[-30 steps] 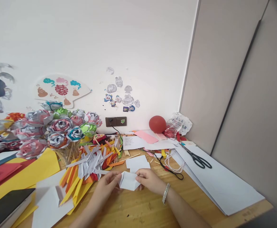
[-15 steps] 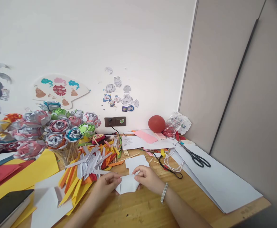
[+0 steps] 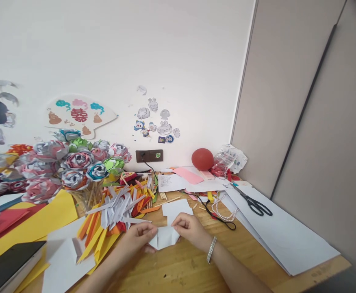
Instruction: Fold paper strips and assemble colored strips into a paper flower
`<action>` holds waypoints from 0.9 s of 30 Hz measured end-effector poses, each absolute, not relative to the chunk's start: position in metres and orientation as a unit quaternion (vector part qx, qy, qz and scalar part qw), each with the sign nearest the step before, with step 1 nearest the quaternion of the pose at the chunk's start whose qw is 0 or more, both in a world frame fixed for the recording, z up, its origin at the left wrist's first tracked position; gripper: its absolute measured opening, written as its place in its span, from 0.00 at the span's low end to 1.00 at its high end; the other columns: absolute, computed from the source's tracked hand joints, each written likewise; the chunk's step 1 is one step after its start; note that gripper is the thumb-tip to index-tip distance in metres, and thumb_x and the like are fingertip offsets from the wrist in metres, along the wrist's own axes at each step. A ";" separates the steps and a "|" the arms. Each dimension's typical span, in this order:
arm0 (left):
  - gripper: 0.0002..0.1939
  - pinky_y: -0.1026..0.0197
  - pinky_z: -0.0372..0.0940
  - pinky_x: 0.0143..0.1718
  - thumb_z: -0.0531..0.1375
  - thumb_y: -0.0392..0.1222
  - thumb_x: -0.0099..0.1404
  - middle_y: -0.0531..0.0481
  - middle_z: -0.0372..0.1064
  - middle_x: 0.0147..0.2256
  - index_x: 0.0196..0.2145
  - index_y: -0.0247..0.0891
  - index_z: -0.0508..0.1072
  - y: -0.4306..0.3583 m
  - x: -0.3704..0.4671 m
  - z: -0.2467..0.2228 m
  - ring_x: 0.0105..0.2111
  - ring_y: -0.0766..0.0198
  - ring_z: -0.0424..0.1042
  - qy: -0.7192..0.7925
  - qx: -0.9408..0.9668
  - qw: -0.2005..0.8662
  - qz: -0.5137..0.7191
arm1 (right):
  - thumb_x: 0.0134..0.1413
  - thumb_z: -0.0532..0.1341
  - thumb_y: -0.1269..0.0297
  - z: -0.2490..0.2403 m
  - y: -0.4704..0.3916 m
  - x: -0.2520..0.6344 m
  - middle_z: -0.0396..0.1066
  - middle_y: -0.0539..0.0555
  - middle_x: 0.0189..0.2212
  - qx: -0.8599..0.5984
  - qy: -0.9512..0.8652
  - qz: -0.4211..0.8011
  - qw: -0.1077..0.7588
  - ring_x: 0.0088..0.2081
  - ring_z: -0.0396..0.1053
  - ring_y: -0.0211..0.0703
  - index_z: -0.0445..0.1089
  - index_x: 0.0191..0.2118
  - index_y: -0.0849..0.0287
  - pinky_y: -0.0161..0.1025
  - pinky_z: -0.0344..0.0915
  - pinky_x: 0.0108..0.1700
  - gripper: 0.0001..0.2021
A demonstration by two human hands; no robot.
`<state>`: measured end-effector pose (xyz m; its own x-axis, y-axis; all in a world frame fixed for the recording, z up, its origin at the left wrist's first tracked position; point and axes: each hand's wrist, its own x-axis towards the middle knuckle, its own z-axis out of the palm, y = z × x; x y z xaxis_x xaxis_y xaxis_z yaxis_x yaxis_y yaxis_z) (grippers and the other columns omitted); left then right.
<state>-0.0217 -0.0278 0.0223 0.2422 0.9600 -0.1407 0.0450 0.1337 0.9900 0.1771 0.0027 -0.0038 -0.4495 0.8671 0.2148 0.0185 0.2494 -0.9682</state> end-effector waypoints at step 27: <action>0.22 0.65 0.65 0.29 0.58 0.57 0.51 0.47 0.73 0.22 0.30 0.32 0.73 -0.033 -0.020 0.024 0.25 0.65 0.71 0.468 0.526 0.633 0.321 | 0.52 0.54 0.68 0.003 -0.002 0.179 0.69 0.50 0.26 -0.325 -0.807 0.333 0.364 0.27 0.65 0.36 0.69 0.36 0.60 0.30 0.59 0.30 0.08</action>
